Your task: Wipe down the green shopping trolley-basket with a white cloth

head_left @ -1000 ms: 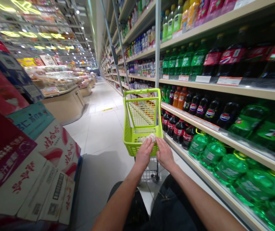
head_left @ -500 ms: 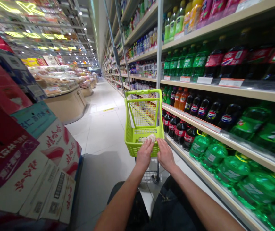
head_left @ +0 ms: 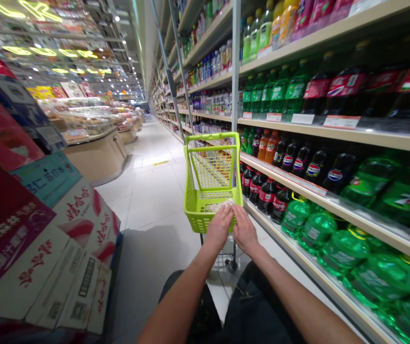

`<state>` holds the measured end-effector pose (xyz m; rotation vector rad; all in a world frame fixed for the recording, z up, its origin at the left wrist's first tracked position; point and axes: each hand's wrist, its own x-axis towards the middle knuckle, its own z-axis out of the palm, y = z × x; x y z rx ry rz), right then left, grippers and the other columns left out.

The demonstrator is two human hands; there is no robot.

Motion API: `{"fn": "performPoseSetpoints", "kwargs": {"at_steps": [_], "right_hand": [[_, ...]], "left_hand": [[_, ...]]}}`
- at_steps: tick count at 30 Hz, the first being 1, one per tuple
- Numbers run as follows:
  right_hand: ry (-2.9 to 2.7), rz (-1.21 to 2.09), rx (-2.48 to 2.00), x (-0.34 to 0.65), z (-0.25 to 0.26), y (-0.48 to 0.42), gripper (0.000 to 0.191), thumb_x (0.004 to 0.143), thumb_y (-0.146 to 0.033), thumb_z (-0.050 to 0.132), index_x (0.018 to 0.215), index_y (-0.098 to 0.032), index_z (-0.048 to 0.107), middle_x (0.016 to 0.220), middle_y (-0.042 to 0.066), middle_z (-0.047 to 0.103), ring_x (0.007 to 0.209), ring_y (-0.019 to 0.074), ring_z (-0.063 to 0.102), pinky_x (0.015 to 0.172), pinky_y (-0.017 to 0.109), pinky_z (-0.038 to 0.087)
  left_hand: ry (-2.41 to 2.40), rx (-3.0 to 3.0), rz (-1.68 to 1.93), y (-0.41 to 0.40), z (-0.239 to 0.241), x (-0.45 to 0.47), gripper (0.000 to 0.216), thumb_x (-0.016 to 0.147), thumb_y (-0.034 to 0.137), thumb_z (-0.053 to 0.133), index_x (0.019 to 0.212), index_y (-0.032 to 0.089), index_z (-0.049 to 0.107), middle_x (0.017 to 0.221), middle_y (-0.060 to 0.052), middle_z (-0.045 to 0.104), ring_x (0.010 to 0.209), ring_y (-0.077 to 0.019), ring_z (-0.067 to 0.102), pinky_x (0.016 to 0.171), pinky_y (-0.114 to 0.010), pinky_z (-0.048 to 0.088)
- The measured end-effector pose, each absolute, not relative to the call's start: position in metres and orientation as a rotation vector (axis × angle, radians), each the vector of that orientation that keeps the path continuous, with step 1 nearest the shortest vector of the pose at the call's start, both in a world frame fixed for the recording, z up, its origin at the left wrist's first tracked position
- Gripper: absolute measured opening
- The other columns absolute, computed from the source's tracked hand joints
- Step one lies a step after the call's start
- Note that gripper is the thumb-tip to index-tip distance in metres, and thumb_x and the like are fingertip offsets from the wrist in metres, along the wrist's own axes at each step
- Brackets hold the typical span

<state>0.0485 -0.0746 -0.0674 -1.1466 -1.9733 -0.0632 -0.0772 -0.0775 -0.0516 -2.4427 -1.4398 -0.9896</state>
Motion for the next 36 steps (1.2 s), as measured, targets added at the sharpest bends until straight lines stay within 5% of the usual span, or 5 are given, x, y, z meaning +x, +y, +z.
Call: {"fn": "performPoseSetpoints", "kwargs": {"at_steps": [11,19,27,36], "right_hand": [[-2.001,-0.066,-1.212,0.047,-0.064,-0.073,0.060,0.067,-0.004,0.037,0.127,-0.007,0.039,0.129,0.013,0.044,0.124,0.0213,0.033,0.101,0.041,0.034],[-2.006,-0.087,-1.221,0.046,-0.059,-0.073,0.059,0.067,-0.003,0.035,0.126,-0.007,0.041,0.129,0.013,0.045,0.122,0.0212,0.037,0.100,0.039,0.035],[-2.032,-0.057,-1.249,0.043,-0.063,-0.077,0.059,0.068,-0.002,0.036,0.126,-0.007,0.041,0.130,0.012,0.045,0.126,0.0219,0.031,0.101,0.039,0.034],[-2.008,-0.092,-1.208,0.055,-0.070,-0.065,0.060,0.066,-0.003,0.035,0.125,-0.007,0.042,0.127,0.013,0.047,0.125,0.0220,0.033,0.101,0.042,0.034]], "left_hand": [[-1.998,-2.148,-0.914,-0.074,-0.021,-0.156,0.036,0.077,0.005,0.044,0.107,0.017,0.059,0.119,-0.009,0.056,0.107,-0.0202,0.054,0.091,-0.038,0.045],[-1.416,-2.475,-1.054,-0.080,-0.047,-0.087,0.040,0.081,0.009,0.041,0.117,0.019,0.051,0.127,-0.008,0.050,0.120,-0.0170,0.041,0.100,-0.039,0.038],[-1.732,-1.867,-1.302,-0.101,-0.075,-0.177,0.047,0.076,-0.001,0.034,0.113,0.020,0.055,0.124,-0.006,0.052,0.118,-0.0158,0.044,0.100,-0.035,0.038],[-1.348,-2.225,-1.264,-0.090,-0.092,-0.078,0.037,0.082,0.008,0.036,0.114,0.018,0.054,0.121,-0.007,0.055,0.122,-0.0172,0.039,0.098,-0.037,0.040]]}}
